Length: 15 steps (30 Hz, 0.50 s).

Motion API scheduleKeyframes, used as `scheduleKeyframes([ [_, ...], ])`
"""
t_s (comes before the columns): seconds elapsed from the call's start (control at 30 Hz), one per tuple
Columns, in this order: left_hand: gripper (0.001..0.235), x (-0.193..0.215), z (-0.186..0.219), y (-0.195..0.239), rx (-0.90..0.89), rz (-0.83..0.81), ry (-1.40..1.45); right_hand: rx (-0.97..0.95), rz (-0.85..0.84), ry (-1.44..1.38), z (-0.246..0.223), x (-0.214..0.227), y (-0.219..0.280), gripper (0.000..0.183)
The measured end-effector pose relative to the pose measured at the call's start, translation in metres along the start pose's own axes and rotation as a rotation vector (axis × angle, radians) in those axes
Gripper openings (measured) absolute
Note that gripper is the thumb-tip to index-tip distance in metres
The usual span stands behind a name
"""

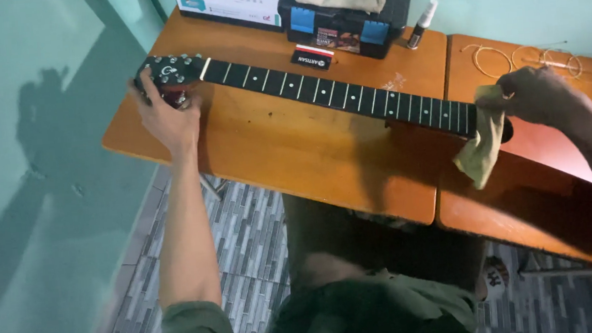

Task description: The person wipes the fretboard of a guitar with a cloth, moving from the headstock toward the body and back. The guitar neck is held steady on a wooden table while the cloth is used to clean the surface.

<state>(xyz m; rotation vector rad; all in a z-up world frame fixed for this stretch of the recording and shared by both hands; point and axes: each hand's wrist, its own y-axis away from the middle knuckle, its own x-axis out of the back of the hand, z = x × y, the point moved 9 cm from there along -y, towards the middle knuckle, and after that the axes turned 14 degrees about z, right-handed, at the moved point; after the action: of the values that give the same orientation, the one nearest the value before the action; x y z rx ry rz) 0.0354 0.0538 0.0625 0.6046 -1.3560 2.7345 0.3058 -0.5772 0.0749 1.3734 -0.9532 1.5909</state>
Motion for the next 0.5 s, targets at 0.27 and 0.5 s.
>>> scheduleKeyframes([
  [0.27,0.101,-0.021,-0.024,0.007,-0.038,-0.011,0.013,-0.075,0.237,-0.962,-0.088,0.138,0.054,0.015],
  [0.5,0.094,-0.005,-0.003,0.0,0.039,-0.029,0.047,-0.129,0.078,-0.986,-0.11,0.118,0.042,0.044],
])
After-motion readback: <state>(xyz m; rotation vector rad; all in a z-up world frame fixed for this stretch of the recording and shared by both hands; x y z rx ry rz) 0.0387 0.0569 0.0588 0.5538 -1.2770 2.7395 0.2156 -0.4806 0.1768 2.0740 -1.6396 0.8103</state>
